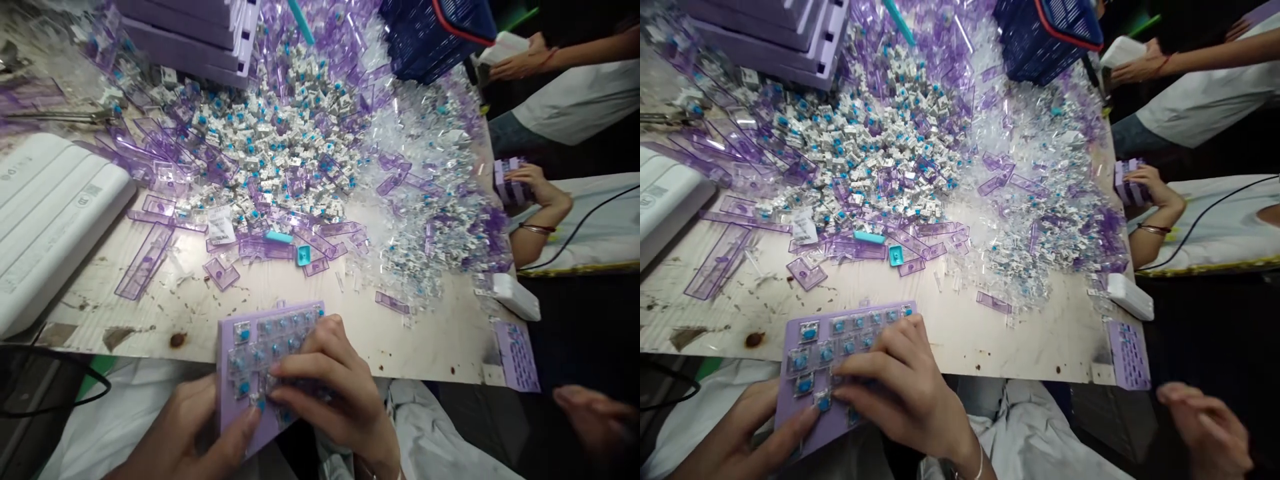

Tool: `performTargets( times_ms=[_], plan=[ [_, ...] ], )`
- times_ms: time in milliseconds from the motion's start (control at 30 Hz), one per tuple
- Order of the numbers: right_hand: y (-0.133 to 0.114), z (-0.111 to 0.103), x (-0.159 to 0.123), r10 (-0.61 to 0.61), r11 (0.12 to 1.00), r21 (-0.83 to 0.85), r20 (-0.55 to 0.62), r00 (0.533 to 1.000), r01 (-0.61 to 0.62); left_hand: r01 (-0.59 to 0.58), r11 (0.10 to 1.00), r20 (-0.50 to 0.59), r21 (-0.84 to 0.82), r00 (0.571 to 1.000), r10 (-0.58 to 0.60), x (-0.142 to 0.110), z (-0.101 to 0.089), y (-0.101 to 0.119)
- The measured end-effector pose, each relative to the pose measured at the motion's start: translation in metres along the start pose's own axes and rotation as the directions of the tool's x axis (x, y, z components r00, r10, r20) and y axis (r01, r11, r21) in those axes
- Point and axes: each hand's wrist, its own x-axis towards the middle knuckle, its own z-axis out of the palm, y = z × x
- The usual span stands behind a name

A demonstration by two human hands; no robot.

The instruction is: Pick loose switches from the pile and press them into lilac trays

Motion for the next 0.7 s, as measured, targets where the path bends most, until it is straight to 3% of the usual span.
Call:
performTargets(
  times_ms=[167, 300, 433, 600, 700],
  plan=[
    [0.005, 0.012, -0.001, -0.044, 0.996, 0.067, -0.220, 0.974, 0.060, -0.013, 0.998, -0.130, 0.055, 0.991, 0.020, 0.012, -0.005, 0.014],
    [0.005, 0.018, -0.005, -0.027, 0.999, 0.026, -0.309, 0.951, 0.037, -0.073, 0.996, -0.198, 0.045, 0.977, 0.080, 0.026, -0.012, 0.023],
    [0.003, 0.020, -0.009, -0.009, 0.998, -0.059, -0.346, 0.938, -0.012, -0.117, 0.993, -0.196, -0.017, 0.974, 0.111, 0.043, -0.015, 0.032],
    [0.001, 0.017, -0.003, 0.009, 0.995, -0.091, -0.335, 0.942, -0.041, -0.030, 0.992, -0.224, -0.125, 0.975, 0.001, 0.049, -0.015, 0.022],
    [0.000, 0.013, 0.006, -0.003, 0.994, -0.107, -0.328, 0.945, -0.034, 0.039, 0.986, -0.171, -0.164, 0.983, -0.067, 0.047, -0.019, 0.015]
  ],
)
